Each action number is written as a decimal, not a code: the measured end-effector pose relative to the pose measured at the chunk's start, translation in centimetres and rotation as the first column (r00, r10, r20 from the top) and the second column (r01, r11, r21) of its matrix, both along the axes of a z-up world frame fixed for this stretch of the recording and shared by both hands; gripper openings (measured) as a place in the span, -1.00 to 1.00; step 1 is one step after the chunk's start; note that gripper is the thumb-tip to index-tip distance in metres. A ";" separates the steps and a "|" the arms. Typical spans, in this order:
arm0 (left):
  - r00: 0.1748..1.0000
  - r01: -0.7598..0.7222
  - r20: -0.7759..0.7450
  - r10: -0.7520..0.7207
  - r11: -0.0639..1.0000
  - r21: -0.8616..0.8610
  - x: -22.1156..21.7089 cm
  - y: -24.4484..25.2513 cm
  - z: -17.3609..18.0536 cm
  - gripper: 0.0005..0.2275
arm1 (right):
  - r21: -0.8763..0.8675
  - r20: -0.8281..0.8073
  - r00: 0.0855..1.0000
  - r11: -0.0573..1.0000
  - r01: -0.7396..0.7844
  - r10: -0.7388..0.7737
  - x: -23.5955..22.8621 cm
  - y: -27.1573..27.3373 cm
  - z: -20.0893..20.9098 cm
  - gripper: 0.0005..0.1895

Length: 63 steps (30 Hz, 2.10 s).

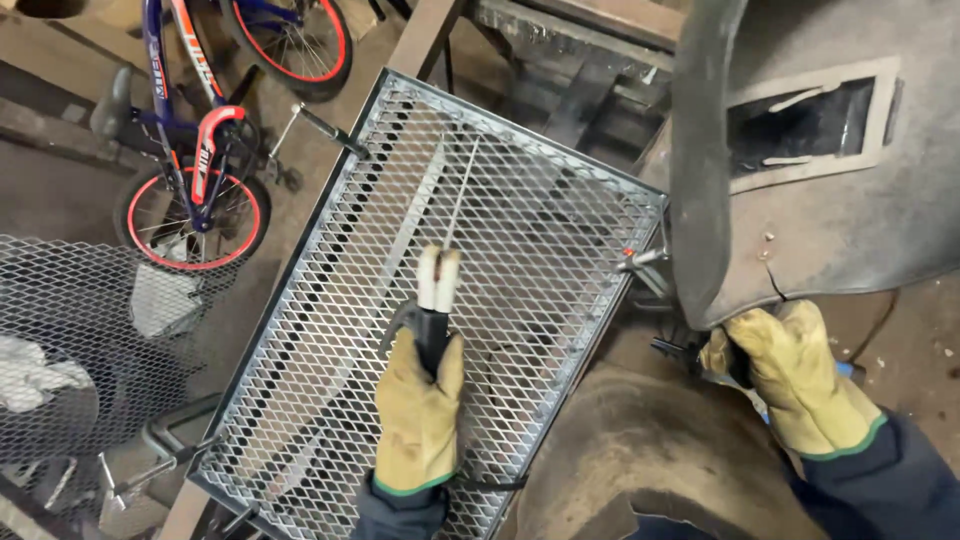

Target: The person wears a welding helmet and leather apron and performs arc welding on a metal frame with expanded-metal mesh clamped to a work stand, striking arcs that produce sparks and smoke at several joints. They reposition the electrode holder and shift the workpiece between welds, then walk toward the welding machine at the end.

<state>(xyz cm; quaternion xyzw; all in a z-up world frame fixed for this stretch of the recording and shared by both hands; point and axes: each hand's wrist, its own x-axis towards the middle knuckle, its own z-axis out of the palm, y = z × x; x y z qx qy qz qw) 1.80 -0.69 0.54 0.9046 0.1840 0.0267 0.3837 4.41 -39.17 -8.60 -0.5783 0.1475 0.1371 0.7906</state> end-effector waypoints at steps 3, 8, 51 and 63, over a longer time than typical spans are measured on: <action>0.993 0.077 0.072 -0.092 0.979 0.186 -0.7 -0.4 -2.1 -0.66 | -0.140 -0.008 0.999 0.989 -0.047 0.046 0.9 2.9 4.3 -0.78; 0.983 0.180 -0.052 -0.175 0.976 0.118 0.2 -1.7 -0.5 -0.71 | -0.038 0.115 0.991 0.997 -0.068 0.072 -0.2 1.0 -0.1 -0.73; 0.898 0.438 -0.128 -0.421 0.886 0.153 3.7 -5.0 -2.1 -0.69 | -0.243 -0.106 0.864 0.830 -0.502 0.492 0.9 5.2 4.8 -0.89; 0.901 0.435 -0.088 -0.426 0.888 0.150 4.5 -4.5 -4.3 -0.68 | -0.210 -0.106 0.848 0.822 -0.530 0.520 0.2 4.3 3.2 -0.82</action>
